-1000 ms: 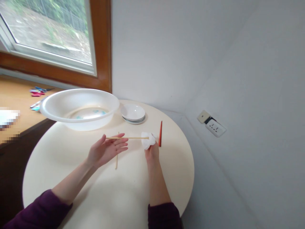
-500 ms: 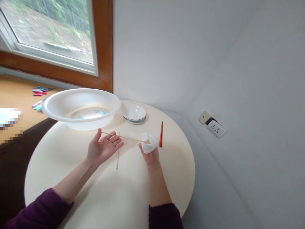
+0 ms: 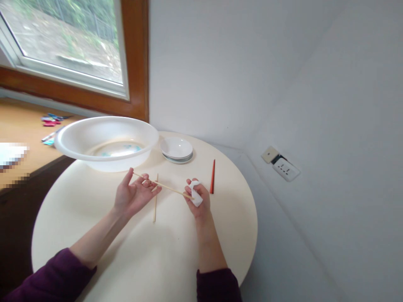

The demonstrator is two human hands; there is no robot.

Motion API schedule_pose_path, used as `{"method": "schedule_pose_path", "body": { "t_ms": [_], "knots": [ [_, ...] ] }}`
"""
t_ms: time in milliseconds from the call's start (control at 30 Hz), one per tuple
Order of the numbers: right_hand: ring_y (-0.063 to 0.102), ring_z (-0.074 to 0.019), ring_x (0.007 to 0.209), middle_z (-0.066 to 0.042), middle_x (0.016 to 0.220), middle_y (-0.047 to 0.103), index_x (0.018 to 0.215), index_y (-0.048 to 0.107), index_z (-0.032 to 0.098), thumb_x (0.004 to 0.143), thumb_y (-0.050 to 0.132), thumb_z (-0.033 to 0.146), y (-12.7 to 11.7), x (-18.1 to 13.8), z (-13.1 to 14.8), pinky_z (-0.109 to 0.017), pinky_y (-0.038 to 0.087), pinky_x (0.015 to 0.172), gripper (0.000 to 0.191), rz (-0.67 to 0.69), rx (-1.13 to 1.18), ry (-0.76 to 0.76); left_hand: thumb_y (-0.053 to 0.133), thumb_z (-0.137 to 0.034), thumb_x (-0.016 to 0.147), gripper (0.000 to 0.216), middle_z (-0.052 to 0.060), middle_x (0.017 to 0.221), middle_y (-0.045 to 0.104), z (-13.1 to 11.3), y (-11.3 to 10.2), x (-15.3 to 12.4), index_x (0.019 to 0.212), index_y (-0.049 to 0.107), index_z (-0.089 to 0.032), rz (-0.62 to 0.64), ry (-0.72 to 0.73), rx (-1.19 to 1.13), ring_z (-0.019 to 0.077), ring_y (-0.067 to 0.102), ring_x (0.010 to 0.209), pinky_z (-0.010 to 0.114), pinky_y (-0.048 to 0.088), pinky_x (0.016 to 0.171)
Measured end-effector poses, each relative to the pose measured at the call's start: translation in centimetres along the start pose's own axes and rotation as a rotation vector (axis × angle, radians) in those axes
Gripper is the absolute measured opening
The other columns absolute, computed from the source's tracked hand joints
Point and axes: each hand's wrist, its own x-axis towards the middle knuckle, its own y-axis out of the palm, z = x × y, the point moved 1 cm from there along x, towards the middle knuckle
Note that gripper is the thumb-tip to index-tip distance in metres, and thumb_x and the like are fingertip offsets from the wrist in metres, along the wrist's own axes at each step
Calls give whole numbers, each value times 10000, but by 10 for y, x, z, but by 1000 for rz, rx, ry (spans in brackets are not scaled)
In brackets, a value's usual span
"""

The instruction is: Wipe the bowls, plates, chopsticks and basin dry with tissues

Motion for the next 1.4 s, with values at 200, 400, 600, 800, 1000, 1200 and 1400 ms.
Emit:
{"method": "schedule_pose_path", "body": {
  "t_ms": [200,400,600,800,1000,1200,1400],
  "knots": [
    [237,-51,363,89,461,368,772,538,193,664,496,203,6,-7,0,-168,232,369,117,162,-116,59,409,-409,833,369,83,638,618,0,-3,3,757,629,-123,-71,-15,11,202,598,675,365,477,705],
    [273,-60,397,76,468,362,762,581,175,736,502,311,6,-5,2,-179,246,391,159,101,-70,-47,381,-367,837,368,101,668,631,0,-7,6,779,622,-95,-92,-13,1,200,596,669,355,476,676],
    [352,-73,437,51,503,450,659,580,182,662,579,252,2,-1,-2,-203,283,405,70,-22,-151,-82,363,-406,854,423,107,709,646,-1,-6,5,936,616,-76,-65,-29,3,195,599,676,346,484,668],
    [422,-72,460,55,534,500,702,584,185,618,605,265,-8,6,5,-204,344,435,118,-152,-281,-239,381,-468,845,475,139,968,632,2,0,2,1177,517,-157,-64,-116,101,196,615,740,345,491,683],
    [532,-121,546,-32,679,649,943,631,118,611,627,359,-39,9,32,-237,396,489,411,-726,-654,-673,376,-412,856,473,125,881,640,2,0,1,1203,514,-120,-7,-156,109,197,612,728,335,490,683],
    [583,-193,637,-104,725,677,945,652,82,689,515,385,-63,10,41,-288,432,569,420,-889,-1082,-738,391,-374,856,450,117,837,643,3,-1,2,1188,527,-103,4,-163,99,193,610,713,329,488,675],
    [587,-200,689,-92,756,689,878,678,134,731,471,343,-62,12,36,-284,406,637,329,-849,-1333,-705,396,-374,857,461,112,827,633,2,-3,2,1196,517,-87,8,-163,81,194,605,711,327,486,673]
  ]
}}
